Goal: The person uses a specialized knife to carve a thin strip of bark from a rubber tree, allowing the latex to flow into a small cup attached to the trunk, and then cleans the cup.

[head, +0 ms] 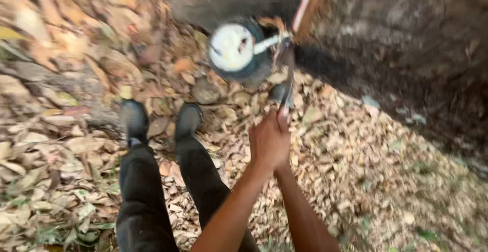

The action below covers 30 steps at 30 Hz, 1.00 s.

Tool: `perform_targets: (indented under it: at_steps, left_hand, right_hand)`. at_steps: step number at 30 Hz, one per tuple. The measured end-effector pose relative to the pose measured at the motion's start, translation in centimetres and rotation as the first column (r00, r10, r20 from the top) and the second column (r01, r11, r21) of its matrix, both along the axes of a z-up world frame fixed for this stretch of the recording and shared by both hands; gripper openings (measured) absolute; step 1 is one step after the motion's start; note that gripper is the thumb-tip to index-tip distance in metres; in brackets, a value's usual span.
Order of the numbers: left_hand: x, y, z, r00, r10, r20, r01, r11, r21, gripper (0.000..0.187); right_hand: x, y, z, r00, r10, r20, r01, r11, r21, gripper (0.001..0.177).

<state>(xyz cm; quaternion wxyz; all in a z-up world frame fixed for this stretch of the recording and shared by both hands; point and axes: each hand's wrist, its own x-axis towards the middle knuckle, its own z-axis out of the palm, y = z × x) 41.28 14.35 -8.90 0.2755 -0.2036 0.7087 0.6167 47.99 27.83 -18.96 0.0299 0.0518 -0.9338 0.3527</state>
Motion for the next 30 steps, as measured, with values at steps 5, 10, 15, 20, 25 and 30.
perform_targets:
  at_steps: [5,10,15,20,25,30]
  left_hand:
    - [2.7,0.8,1.3,0.994,-0.052,0.098,0.042,0.993,0.107,0.04]
    - [-1.5,2.1,-3.5,0.961,0.047,-0.273,-0.036,0.998,0.048,0.042]
    - [-2.7,-1.8,1.0,1.0,-0.007,0.014,0.005,0.994,0.108,0.054]
    - [-4.7,-2.0,-0.3,0.987,-0.105,0.121,0.084,0.981,0.174,0.059]
    - [-0.6,-0.5,1.5,0.999,-0.034,-0.018,0.034,0.999,-0.003,0.054]
    - [1.2,-2.5,4.2,0.91,0.354,-0.215,-0.368,0.929,-0.03,0.053]
  right_hand:
    - [0.3,0.1,0.8,0.943,0.049,0.33,-0.295,0.587,0.754,0.035]
    - [1.1,2.6,-0.9,0.974,-0.081,0.212,-0.028,0.885,0.465,0.029]
    - [2.3,2.2,-2.8,0.627,-0.403,0.667,0.585,0.808,-0.062,0.031]
    - [-1.4,-0.1,-4.4,0.692,-0.339,0.637,0.563,0.805,-0.184,0.032]
    - [0.8,-1.4,1.6,0.612,-0.269,0.744,0.565,0.807,-0.174,0.033]
    - [-3.9,-1.6,7.4,0.788,-0.155,0.596,0.398,0.866,-0.301,0.044]
